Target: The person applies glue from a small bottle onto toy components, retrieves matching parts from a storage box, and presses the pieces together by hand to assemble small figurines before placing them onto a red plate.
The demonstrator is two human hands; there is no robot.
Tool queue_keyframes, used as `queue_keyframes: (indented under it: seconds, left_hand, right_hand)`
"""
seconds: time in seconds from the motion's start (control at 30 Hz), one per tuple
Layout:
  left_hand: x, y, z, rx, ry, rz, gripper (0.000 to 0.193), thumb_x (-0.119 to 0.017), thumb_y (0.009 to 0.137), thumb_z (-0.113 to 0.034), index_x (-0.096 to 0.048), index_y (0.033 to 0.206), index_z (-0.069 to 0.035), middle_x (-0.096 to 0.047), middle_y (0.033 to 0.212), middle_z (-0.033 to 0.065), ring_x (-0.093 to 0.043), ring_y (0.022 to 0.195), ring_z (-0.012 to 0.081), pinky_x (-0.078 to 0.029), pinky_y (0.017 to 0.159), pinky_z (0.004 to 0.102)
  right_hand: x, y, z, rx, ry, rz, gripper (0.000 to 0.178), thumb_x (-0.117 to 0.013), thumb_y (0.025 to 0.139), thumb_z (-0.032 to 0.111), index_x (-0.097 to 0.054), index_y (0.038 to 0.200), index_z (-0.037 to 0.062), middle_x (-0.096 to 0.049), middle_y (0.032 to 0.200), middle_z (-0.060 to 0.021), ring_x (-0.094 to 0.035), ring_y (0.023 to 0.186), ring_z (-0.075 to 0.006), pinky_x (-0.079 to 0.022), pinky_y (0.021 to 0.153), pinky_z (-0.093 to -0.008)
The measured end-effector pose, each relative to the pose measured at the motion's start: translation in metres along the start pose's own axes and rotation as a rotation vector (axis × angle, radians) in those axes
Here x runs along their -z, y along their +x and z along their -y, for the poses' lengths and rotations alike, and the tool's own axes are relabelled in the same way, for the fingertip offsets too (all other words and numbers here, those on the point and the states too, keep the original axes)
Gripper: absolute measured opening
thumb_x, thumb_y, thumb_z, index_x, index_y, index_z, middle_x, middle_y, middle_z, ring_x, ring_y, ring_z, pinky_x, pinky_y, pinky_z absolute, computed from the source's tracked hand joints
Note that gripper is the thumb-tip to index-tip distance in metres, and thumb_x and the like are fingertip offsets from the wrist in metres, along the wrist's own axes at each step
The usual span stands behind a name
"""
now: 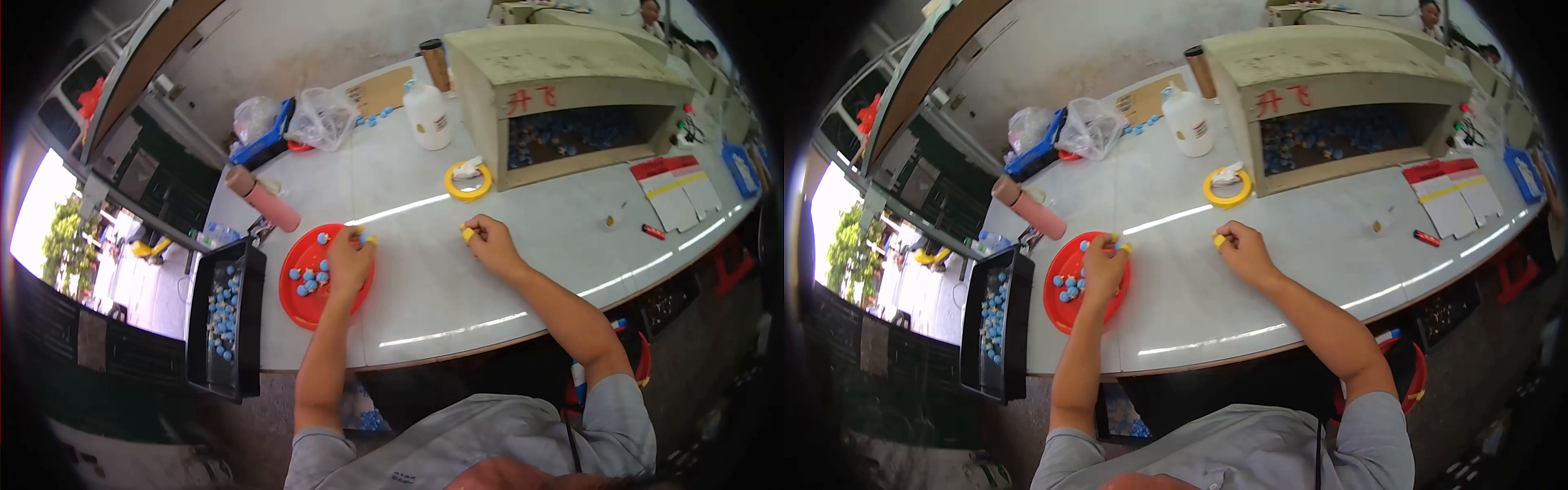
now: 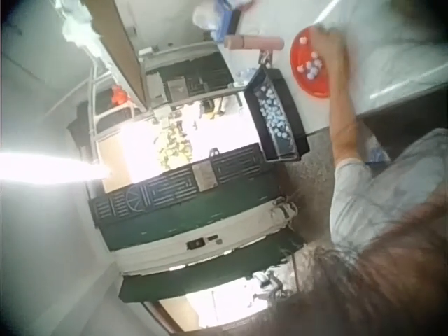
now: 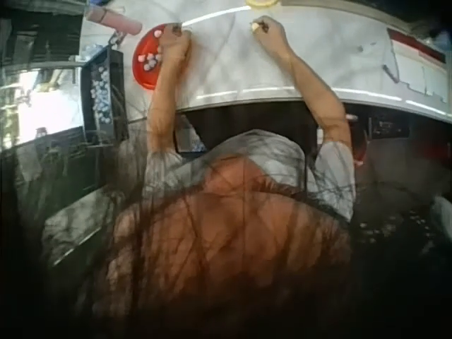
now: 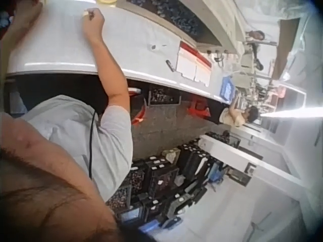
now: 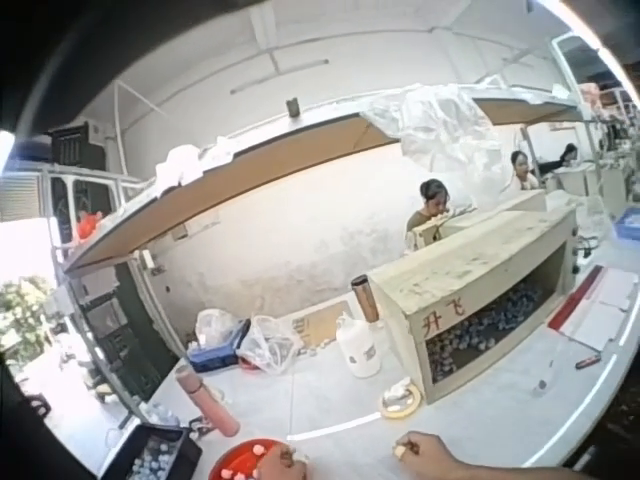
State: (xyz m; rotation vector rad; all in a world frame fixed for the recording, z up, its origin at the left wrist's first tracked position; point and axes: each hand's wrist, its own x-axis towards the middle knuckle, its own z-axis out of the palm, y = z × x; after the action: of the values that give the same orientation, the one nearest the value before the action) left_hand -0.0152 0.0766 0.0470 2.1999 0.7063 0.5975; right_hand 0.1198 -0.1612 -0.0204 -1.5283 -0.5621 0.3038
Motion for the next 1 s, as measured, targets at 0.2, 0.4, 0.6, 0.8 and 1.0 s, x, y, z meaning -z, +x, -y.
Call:
queue_keyframes:
  seconds: [0.2,0.4,0.6,0.8,1.0]
  left_hand:
    - [0.038,0.005,0.043,-0.019,0.793,-0.029,0.044,-0.064,0.078,-0.018,-0.055,0.118,-0.002,-0.066,0.101,0.017,-0.063,0.094,0.0336,-0.049,0.082,0.0452]
    - [0.023,-0.009,0.017,-0.373,0.543,-0.38,0.045,-0.063,0.082,-0.013,-0.052,0.123,0.003,-0.061,0.113,0.0177,-0.061,0.097,0.0307,-0.048,0.084,0.0415]
    - [-0.056,-0.042,-0.033,-0.279,-0.089,0.21,0.045,-0.066,0.08,-0.008,-0.052,0.121,0.005,-0.065,0.103,0.0118,-0.058,0.075,0.0161,-0.049,0.069,0.0287]
    - [-0.101,-0.042,0.002,-0.19,-0.355,0.316,0.04,-0.06,0.084,-0.001,-0.05,0.122,0.007,-0.063,0.098,0.0073,-0.055,0.076,0.0078,-0.046,0.069,0.0209]
    - [-0.108,-0.038,0.002,-0.06,-0.472,0.348,0.038,-0.058,0.086,0.0,-0.049,0.122,0.008,-0.06,0.091,0.005,-0.055,0.075,0.0069,-0.046,0.069,0.0199]
  right_hand:
    - [0.012,0.009,0.019,-0.151,0.203,-0.209,0.021,-0.056,0.083,0.003,-0.058,0.104,-0.0013,-0.059,0.085,-0.0055,-0.055,0.067,-0.0097,-0.046,0.061,-0.0251]
    - [0.037,0.021,0.044,-0.212,0.321,-0.348,0.032,-0.055,0.083,0.002,-0.051,0.115,0.0026,-0.052,0.089,-0.0015,-0.053,0.068,-0.009,-0.044,0.059,-0.0246]
    - [0.102,0.079,0.002,-0.056,-0.299,-0.569,0.032,-0.057,0.081,0.003,-0.054,0.112,0.0025,-0.061,0.1,-0.0121,-0.062,0.09,-0.0264,-0.049,0.079,-0.0339]
    - [0.135,0.135,0.022,-0.305,-1.029,-0.291,0.045,-0.062,0.079,0.021,-0.055,0.12,0.0031,-0.062,0.113,-0.0214,-0.061,0.102,-0.0365,-0.05,0.086,-0.0434]
    - [0.138,0.164,-0.002,-0.244,-1.037,-0.446,0.036,-0.062,0.078,0.024,-0.067,0.108,0.0044,-0.066,0.11,-0.0178,-0.062,0.105,-0.0319,-0.051,0.087,-0.0387]
